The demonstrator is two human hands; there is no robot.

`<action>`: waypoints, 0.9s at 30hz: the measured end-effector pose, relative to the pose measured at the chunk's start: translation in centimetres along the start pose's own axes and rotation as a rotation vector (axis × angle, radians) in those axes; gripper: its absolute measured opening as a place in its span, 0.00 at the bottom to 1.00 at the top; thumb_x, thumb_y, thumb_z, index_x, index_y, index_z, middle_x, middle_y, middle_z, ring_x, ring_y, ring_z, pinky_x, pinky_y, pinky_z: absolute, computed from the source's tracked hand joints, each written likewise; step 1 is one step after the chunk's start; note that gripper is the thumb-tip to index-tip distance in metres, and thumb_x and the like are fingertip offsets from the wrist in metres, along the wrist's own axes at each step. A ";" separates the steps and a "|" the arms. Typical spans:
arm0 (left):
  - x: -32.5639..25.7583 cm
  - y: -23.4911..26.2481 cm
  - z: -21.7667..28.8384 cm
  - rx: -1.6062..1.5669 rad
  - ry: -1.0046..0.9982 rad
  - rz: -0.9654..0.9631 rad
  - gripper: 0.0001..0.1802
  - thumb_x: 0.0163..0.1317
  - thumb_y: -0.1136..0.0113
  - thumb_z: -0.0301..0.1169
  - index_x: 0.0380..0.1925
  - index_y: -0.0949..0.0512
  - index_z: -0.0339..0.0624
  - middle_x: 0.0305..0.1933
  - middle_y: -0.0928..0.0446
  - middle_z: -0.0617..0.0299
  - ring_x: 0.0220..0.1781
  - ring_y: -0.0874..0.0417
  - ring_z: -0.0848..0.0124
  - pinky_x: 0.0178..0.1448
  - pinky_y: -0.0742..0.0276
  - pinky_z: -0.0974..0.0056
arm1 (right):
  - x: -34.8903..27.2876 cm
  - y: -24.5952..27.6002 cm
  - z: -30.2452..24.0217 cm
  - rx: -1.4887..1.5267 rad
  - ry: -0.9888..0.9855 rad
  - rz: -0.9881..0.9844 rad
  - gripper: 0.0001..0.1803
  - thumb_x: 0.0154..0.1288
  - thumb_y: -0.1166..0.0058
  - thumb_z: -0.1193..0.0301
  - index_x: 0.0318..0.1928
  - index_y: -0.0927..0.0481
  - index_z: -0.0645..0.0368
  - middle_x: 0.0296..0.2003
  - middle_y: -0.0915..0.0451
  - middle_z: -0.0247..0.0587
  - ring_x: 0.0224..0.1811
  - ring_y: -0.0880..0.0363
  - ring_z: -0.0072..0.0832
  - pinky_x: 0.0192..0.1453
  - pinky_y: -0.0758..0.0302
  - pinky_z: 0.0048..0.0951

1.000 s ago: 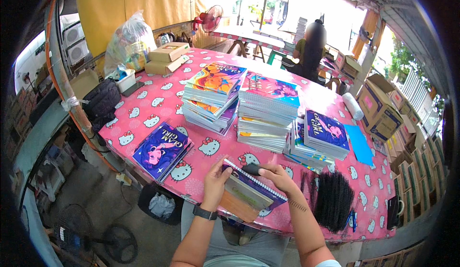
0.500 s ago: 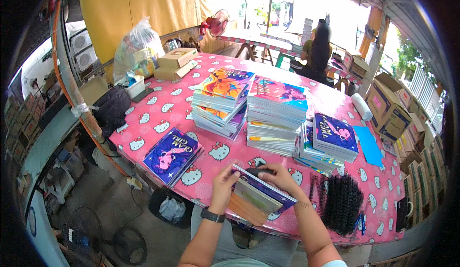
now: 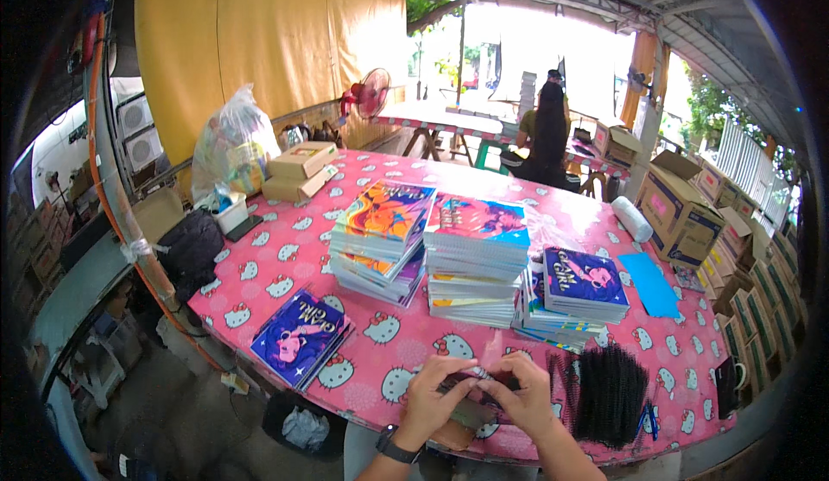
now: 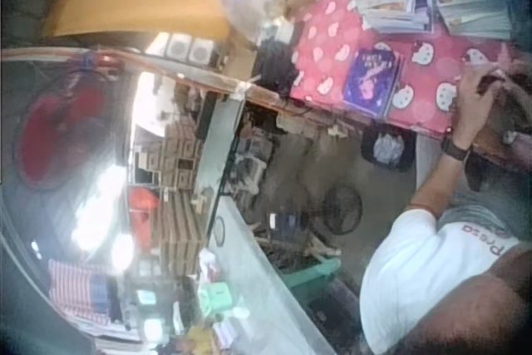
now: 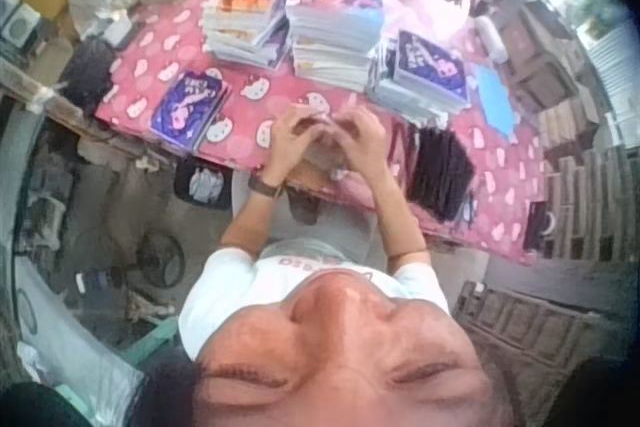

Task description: The person threads spiral coils through the punched holes of several notebooks by hand, placing each one on a stack after finishing.

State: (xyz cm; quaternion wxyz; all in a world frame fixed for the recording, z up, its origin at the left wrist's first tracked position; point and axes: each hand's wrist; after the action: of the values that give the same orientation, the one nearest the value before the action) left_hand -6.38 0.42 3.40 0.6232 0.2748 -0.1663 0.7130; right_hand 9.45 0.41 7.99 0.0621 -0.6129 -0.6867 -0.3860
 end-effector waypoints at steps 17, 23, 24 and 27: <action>-1.9 0.0 -1.2 -0.170 0.152 -0.005 0.21 0.48 0.33 0.22 0.44 0.28 0.41 0.38 0.23 0.61 0.43 0.22 0.72 0.49 0.27 0.68 | 0.4 0.2 -1.2 -0.189 0.132 -0.136 0.14 0.49 0.34 0.68 0.31 0.24 0.62 0.27 0.27 0.43 0.29 0.26 0.39 0.31 0.28 0.33; -0.9 0.3 -1.0 0.181 -0.130 -0.119 0.19 0.53 0.38 0.23 0.46 0.29 0.41 0.39 0.24 0.59 0.41 0.22 0.68 0.47 0.28 0.65 | -0.5 0.0 -1.1 -0.294 0.152 -0.177 0.14 0.53 0.40 0.70 0.39 0.24 0.63 0.33 0.26 0.48 0.35 0.27 0.44 0.37 0.29 0.37; -0.4 0.4 -1.4 0.319 -0.273 -0.166 0.19 0.54 0.39 0.24 0.46 0.29 0.41 0.39 0.24 0.58 0.40 0.22 0.67 0.46 0.28 0.64 | -0.5 0.3 -1.2 -0.308 0.149 -0.195 0.16 0.54 0.40 0.69 0.42 0.24 0.63 0.35 0.26 0.49 0.37 0.27 0.45 0.40 0.29 0.37; -0.3 1.1 -2.2 0.283 -0.199 -0.047 0.11 0.56 0.40 0.27 0.40 0.26 0.41 0.35 0.24 0.61 0.40 0.24 0.69 0.43 0.29 0.63 | 0.1 0.7 -1.4 -0.358 0.221 -0.107 0.27 0.56 0.41 0.62 0.53 0.29 0.62 0.48 0.28 0.51 0.49 0.29 0.45 0.51 0.31 0.37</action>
State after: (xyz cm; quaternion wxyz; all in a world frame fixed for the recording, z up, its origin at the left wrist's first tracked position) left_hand -7.86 1.29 1.61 0.5752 0.4329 -0.1187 0.6838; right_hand 9.49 -0.36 9.30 0.0066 -0.5308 -0.6275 -0.5696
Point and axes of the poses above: each hand's wrist, its own x-axis towards the middle knuckle, its own y-axis out of the back of the hand, z = x × y
